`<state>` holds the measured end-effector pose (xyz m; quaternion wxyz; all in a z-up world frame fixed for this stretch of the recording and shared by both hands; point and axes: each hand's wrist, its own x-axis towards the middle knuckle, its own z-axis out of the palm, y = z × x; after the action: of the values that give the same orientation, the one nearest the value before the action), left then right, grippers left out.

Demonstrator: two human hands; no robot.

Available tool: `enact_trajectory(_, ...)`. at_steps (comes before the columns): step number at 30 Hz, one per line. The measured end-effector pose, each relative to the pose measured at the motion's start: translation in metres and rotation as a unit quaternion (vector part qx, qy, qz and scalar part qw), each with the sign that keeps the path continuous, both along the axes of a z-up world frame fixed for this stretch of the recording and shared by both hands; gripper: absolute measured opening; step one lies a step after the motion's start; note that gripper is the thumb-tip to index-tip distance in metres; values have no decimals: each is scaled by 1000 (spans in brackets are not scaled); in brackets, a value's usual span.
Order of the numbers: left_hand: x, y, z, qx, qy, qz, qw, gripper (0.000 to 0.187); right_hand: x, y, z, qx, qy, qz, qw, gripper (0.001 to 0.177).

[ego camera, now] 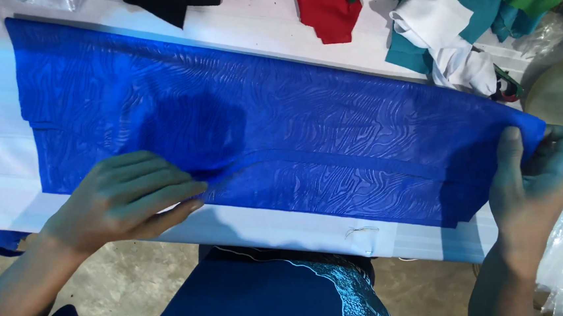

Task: The person is folding and rolling blue fabric pieces to create corner protectors, then securing them with a white strip.

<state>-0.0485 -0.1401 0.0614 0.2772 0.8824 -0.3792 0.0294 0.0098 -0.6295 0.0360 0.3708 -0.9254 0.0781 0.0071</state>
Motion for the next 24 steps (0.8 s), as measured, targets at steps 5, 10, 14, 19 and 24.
enact_trajectory(5, 1, 2, 1, 18, -5, 16, 1000, 24, 3, 7, 10, 65, 46, -31, 996, 42)
enact_trajectory(10, 1, -5, -6, 81, 11, 18, 996, 20, 0, 8, 18, 22, 140, -36, 989, 17)
enact_trajectory(14, 10, -5, 2, 82, 8, 15, 996, 25, -4, 10, 22, -22, 79, 11, 997, 16)
enact_trajectory(19, 29, -9, 26, 117, -46, 30, 992, 28, -9, 19, 20, 56, 31, -10, 998, 24)
enact_trajectory(24, 58, -38, 28, 91, -85, 46, 991, 22, -4, 95, 63, 31, 2, 159, 987, 28)
